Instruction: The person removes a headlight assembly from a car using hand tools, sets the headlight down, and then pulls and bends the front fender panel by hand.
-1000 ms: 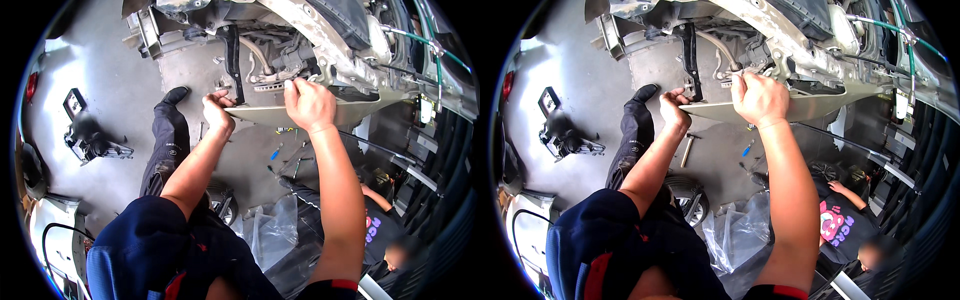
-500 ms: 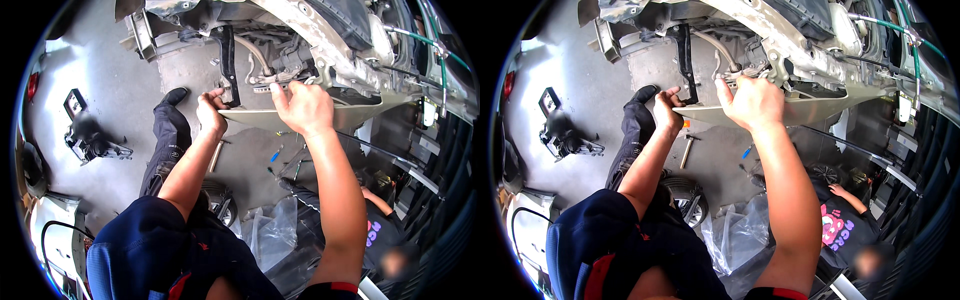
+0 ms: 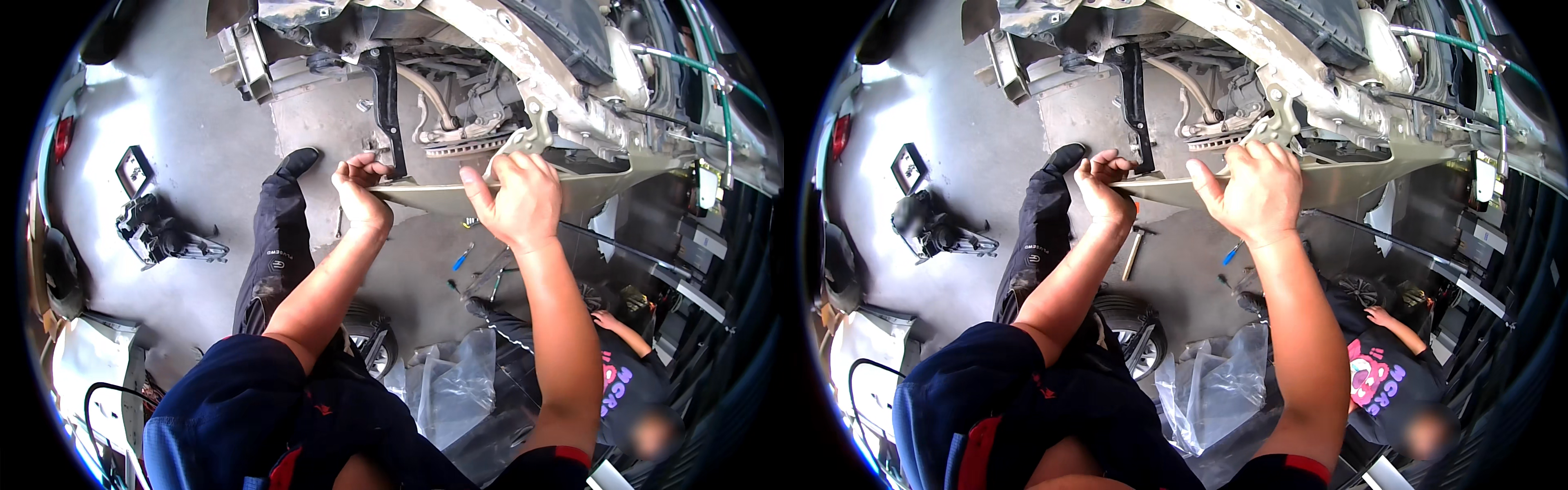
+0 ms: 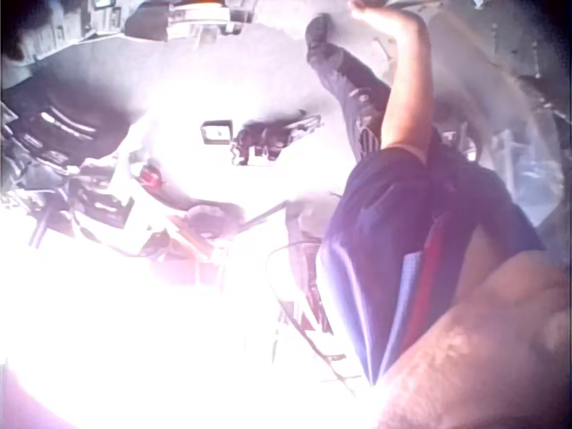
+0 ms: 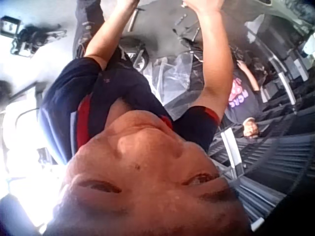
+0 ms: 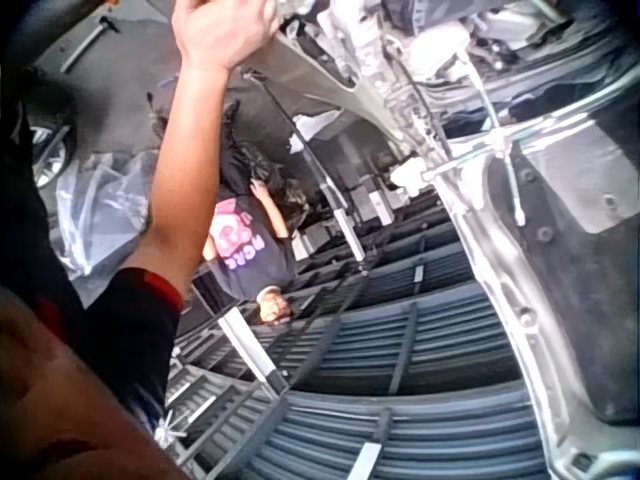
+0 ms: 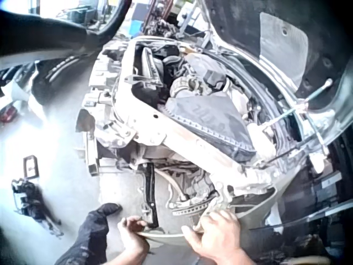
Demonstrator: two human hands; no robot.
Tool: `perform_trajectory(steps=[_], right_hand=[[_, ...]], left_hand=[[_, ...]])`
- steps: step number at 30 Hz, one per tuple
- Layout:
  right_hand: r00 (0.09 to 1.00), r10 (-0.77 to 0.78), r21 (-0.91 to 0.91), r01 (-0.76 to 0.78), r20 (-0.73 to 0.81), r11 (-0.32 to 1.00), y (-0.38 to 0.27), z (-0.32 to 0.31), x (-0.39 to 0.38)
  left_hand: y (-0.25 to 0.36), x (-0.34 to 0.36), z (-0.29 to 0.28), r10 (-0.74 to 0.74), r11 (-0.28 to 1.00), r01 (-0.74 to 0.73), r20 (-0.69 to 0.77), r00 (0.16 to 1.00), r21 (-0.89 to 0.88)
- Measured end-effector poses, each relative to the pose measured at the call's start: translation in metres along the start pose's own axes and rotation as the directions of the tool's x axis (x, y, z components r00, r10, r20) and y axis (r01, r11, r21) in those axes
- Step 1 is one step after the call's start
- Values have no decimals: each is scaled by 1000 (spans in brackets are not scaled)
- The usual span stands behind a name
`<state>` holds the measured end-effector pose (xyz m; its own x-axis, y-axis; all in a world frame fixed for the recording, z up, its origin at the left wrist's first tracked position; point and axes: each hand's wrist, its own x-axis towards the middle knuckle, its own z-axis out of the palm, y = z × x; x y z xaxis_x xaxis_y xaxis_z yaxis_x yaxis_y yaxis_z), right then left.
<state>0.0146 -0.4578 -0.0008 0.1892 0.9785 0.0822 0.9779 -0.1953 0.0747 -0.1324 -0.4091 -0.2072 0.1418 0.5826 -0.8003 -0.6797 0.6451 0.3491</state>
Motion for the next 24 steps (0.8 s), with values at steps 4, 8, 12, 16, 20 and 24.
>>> perform_trajectory(steps=[4, 8, 12, 16, 20, 24], right_hand=[[997, 37, -68, -32, 70, 997, 2, -2, 3], [992, 42, -59, -35, 123, 998, 10, 3, 7], [988, 12, -65, -2, 152, 998, 9, 5, 11], [980, 58, -78, -43, 190, 996, 10, 1, 10], [981, 50, -63, -39, 189, 997, 11, 5, 12], [982, 57, -75, -44, 179, 996, 9, 4, 13]], left_hand=[[-5, 13, -16, 149, 959, -196, 222, 964, 206], [-4, 14, -13, 115, 947, -185, 258, 959, 265], [-2, 14, -16, 221, 905, -291, 241, 945, 310], [1, 6, -10, 155, 946, -206, 210, 965, 252], [20, 6, -7, 122, 991, -128, 142, 982, 33], [24, 11, 7, -19, 996, 25, 65, 998, -89]])
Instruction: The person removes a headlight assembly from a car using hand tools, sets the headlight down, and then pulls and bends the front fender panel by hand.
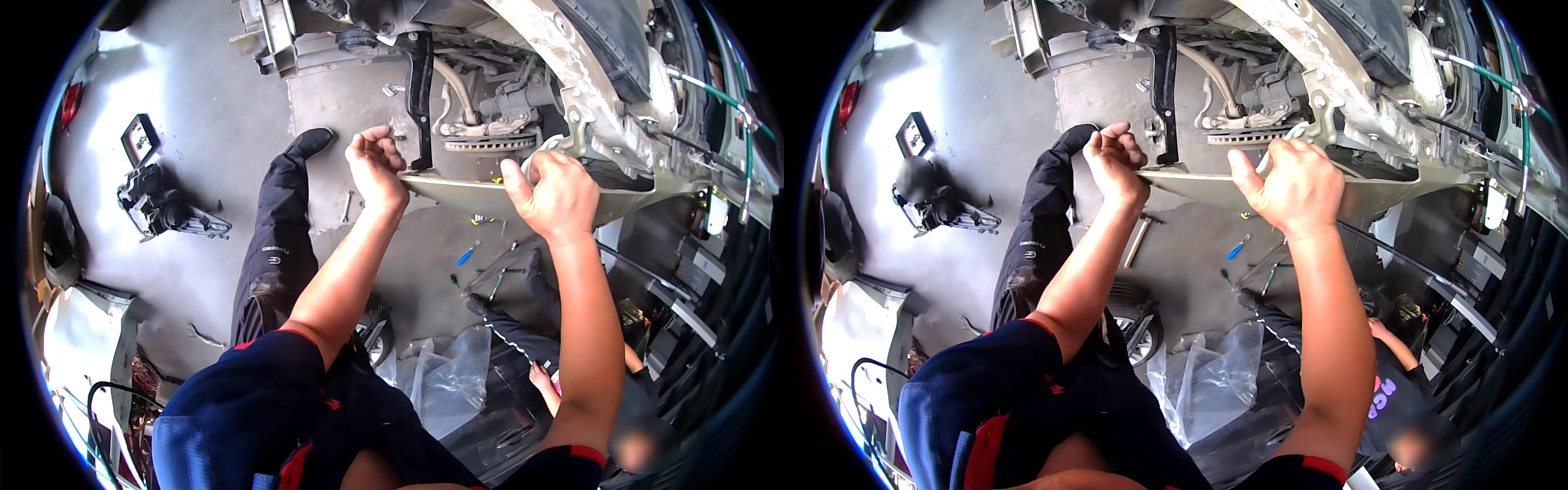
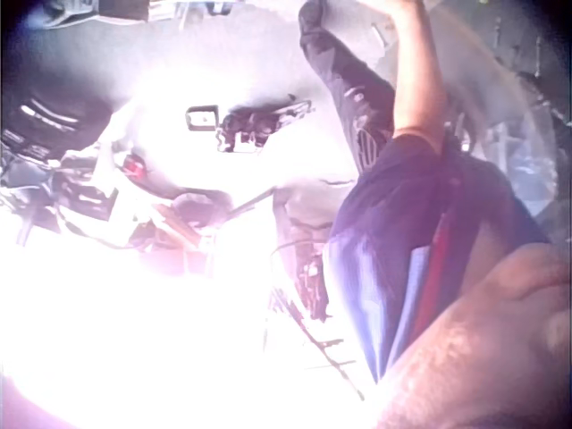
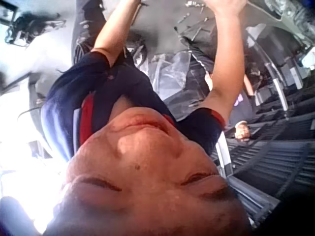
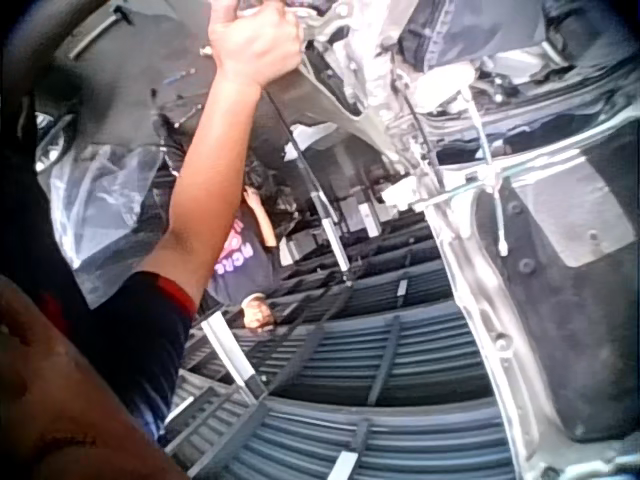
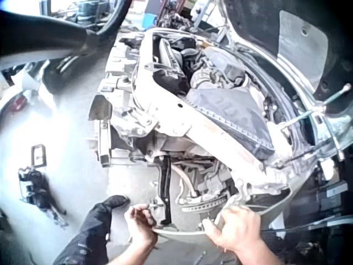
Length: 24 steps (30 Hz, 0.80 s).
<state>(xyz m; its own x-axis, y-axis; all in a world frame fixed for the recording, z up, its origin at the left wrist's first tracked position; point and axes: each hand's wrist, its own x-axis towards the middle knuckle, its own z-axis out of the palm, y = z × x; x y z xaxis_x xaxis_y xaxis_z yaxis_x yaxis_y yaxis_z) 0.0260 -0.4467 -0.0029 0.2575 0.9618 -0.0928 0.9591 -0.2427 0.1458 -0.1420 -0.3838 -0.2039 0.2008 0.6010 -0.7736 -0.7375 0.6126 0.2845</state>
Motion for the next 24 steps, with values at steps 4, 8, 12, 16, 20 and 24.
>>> perform_trajectory(steps=[4, 8, 12, 16, 20, 24], right_hand=[[999, -34, -14, 33, -37, 999, 3, 6, 1], [1000, -6, -9, 6, 27, 1000, 2, 3, 3], [998, -21, 2, 21, 53, 1000, 4, 3, 5], [996, -26, 16, 25, 80, 1000, 4, 2, 7], [993, -2, 20, -1, 121, 1000, 6, -1, 10], [991, 11, 31, -15, 135, 999, 6, 1, 12]], left_hand=[[6, 1, -2, -52, 995, 35, 195, 979, 89], [5, 7, -6, -95, 984, 56, 231, 968, 167], [6, 8, -2, -153, 965, 106, 185, 971, 239], [11, 8, 3, -201, 945, 163, 111, 973, 284], [10, 9, 5, -218, 939, 170, 133, 967, 300], [11, 11, 6, -220, 934, 166, 146, 965, 315]])
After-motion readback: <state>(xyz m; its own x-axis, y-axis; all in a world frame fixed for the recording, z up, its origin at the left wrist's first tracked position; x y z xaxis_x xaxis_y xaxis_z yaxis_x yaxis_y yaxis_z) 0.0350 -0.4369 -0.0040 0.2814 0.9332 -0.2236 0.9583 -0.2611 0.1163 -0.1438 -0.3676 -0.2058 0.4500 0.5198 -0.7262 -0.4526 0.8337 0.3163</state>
